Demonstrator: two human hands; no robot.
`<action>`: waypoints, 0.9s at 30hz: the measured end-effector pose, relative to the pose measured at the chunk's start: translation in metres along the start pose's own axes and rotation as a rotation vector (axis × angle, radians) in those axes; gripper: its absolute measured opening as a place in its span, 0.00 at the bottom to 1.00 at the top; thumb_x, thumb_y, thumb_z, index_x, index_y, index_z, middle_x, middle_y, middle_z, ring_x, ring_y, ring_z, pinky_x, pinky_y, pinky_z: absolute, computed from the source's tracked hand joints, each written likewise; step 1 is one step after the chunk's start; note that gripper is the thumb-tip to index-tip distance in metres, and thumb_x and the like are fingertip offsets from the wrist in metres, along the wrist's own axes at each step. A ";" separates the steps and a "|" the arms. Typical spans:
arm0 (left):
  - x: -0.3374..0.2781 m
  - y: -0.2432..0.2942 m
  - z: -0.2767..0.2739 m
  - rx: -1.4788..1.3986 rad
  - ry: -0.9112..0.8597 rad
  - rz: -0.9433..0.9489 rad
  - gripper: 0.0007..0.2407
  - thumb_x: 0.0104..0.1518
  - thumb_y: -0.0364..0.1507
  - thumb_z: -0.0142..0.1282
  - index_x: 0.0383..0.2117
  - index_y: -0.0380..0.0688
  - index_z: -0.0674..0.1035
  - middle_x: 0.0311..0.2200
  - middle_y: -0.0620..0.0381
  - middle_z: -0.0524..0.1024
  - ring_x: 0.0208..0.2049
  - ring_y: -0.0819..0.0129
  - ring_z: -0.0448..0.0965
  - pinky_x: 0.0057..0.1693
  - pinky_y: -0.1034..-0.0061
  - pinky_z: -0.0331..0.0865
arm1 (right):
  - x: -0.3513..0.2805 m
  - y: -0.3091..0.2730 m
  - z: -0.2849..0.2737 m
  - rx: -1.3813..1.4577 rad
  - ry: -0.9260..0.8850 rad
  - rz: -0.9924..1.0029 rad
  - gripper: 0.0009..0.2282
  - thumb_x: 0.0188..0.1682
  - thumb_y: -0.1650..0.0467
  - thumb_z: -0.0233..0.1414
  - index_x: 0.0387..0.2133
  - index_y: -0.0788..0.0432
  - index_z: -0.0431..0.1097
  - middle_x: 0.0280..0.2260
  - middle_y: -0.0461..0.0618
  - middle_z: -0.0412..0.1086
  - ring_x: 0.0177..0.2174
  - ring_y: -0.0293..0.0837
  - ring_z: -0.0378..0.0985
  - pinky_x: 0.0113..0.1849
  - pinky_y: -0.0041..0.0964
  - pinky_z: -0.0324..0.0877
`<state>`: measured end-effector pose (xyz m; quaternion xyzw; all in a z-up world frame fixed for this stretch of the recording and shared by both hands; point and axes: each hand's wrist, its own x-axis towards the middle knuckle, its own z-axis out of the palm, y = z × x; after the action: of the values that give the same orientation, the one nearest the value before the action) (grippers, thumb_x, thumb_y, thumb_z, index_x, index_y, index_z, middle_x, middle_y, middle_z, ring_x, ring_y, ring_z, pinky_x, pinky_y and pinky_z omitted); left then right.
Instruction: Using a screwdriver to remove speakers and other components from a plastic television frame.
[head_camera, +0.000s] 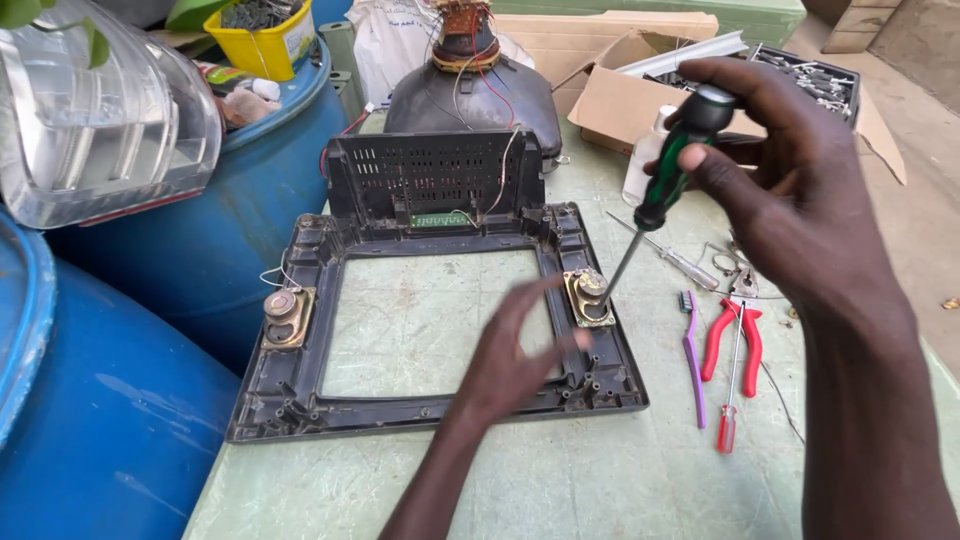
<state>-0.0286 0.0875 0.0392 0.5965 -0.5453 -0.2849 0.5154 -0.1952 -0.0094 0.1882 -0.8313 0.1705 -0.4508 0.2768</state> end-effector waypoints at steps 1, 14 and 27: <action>0.012 -0.007 0.003 -0.003 0.002 -0.005 0.34 0.44 0.54 0.50 0.60 0.58 0.64 0.66 0.49 0.58 0.65 0.50 0.59 0.61 0.37 0.57 | 0.000 0.001 0.003 0.001 -0.005 0.003 0.18 0.53 0.78 0.49 0.57 0.63 0.60 0.45 0.52 0.64 0.46 0.43 0.70 0.50 0.35 0.72; 0.059 -0.039 0.024 -0.285 0.063 0.306 0.09 0.53 0.31 0.61 0.37 0.44 0.84 0.39 0.53 0.83 0.44 0.65 0.82 0.49 0.73 0.76 | 0.002 0.007 0.022 0.038 -0.058 0.148 0.18 0.53 0.74 0.49 0.57 0.56 0.62 0.38 0.45 0.63 0.36 0.38 0.71 0.43 0.29 0.70; 0.061 -0.043 0.027 -0.285 0.070 0.275 0.08 0.53 0.29 0.61 0.36 0.42 0.84 0.37 0.53 0.83 0.42 0.67 0.83 0.48 0.74 0.77 | 0.002 0.012 0.027 0.063 -0.087 0.179 0.18 0.52 0.74 0.48 0.57 0.55 0.61 0.39 0.45 0.63 0.35 0.38 0.70 0.41 0.29 0.69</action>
<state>-0.0224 0.0160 0.0050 0.4470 -0.5577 -0.2651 0.6472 -0.1718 -0.0117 0.1709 -0.8224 0.2175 -0.3932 0.3490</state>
